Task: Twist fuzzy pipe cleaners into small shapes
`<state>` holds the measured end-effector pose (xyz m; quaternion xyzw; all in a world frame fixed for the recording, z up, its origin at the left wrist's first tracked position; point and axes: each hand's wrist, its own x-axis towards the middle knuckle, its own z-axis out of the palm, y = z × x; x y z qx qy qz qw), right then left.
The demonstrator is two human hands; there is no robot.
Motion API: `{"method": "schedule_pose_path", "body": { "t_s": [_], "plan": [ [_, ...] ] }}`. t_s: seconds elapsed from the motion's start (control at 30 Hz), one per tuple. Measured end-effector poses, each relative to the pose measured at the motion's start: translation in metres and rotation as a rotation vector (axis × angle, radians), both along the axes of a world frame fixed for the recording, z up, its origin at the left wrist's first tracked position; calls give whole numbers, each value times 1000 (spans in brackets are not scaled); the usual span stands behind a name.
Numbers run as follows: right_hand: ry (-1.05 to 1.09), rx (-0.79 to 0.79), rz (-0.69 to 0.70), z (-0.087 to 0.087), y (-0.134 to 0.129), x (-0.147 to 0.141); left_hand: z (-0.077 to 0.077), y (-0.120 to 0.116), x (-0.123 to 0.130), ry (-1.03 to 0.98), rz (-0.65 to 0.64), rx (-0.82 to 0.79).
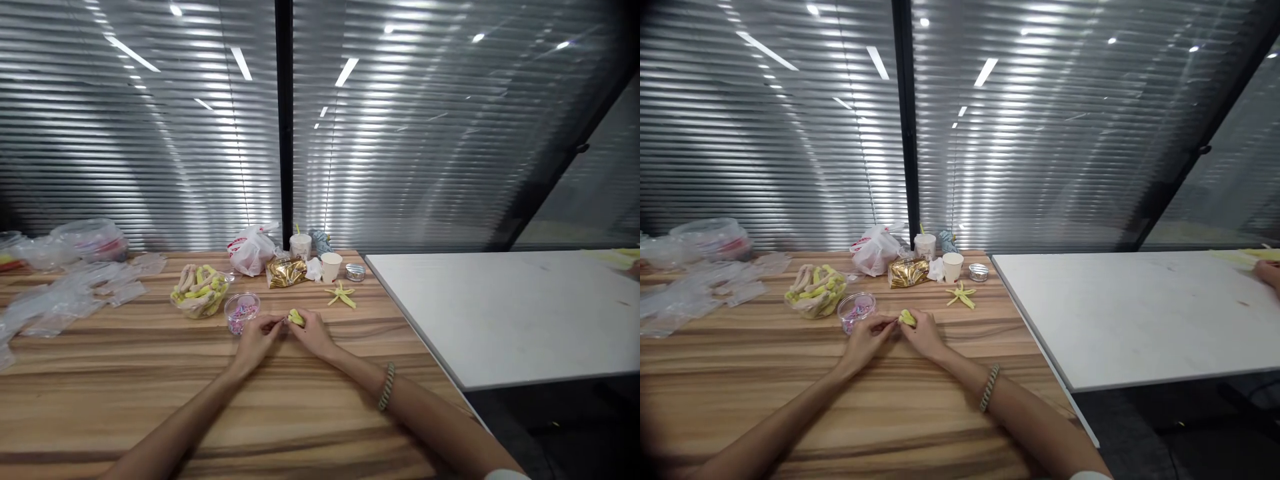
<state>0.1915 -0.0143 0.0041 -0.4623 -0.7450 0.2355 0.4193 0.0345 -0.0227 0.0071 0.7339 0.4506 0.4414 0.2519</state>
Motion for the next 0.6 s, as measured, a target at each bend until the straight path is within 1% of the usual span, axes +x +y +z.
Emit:
{"method": "schedule_pose_path", "body": {
  "t_s": [0.17, 0.37, 0.5, 0.6],
  "plan": [
    [-27, -23, -71, 1, -1, 0, 2, -2, 1, 0, 7, -1],
    [-40, -9, -86, -3, 3, -2, 7, -6, 3, 14, -43, 88],
    [-45, -14, -88, -4, 4, -2, 5, -3, 2, -4, -67, 66],
    [-15, -48, -96, -4, 5, -1, 5, -2, 2, -9, -139, 29]
  ]
}}
